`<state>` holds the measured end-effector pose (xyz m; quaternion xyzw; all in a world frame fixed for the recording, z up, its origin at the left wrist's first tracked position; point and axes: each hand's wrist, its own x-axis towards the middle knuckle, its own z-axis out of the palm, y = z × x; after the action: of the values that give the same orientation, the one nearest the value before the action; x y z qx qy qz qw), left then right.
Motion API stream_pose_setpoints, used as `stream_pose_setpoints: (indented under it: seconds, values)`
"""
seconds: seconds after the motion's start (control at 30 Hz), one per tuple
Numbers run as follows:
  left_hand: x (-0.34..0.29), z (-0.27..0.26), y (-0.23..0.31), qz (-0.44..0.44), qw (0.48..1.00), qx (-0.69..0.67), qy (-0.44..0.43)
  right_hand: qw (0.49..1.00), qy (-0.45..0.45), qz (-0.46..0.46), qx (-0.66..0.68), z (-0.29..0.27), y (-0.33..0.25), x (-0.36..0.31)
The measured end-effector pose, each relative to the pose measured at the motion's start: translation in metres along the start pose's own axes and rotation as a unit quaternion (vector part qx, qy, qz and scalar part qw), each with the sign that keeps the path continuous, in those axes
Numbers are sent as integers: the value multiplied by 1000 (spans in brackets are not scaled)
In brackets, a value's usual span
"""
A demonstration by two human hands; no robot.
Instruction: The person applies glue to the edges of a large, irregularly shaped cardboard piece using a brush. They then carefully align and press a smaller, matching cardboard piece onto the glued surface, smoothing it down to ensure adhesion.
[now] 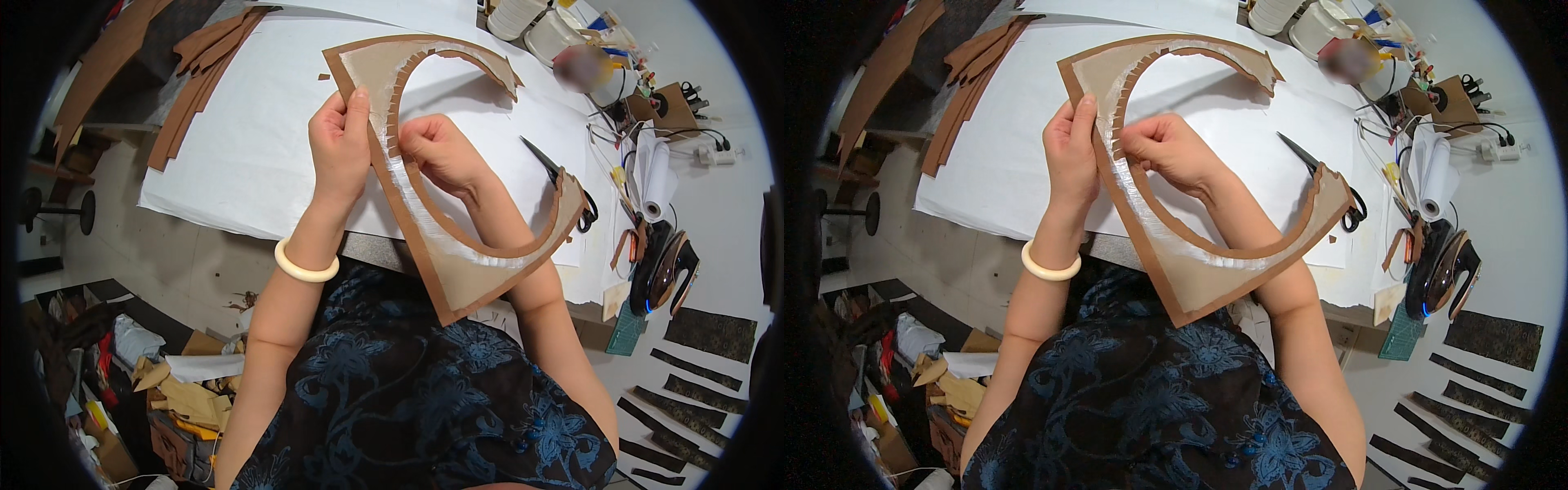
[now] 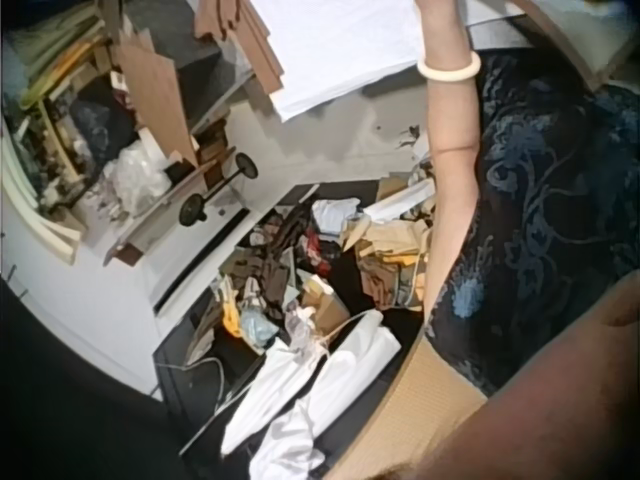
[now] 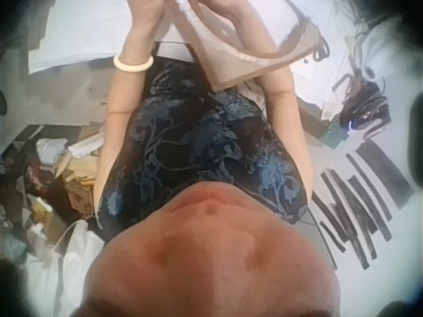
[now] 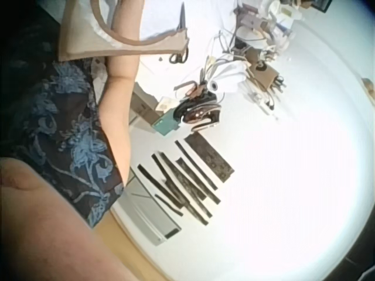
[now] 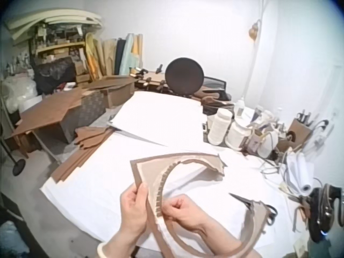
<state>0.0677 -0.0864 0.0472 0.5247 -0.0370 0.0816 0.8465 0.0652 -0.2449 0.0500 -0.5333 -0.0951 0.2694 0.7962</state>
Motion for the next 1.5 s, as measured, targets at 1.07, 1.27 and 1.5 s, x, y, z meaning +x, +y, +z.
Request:
stream_pose_setpoints:
  seconds: [1.07, 1.27, 1.5]
  values:
    - [-43, 3, 6, -91, 994, 23, -52, 993, 80, -5, 89, -7, 4, 9]
    - [-44, 3, 2, -93, 993, 33, -66, 998, 52, 7, 26, -14, 2, 15]
    - [-41, -3, 9, -87, 994, 34, -63, 992, 74, 9, 101, 2, -3, 5]
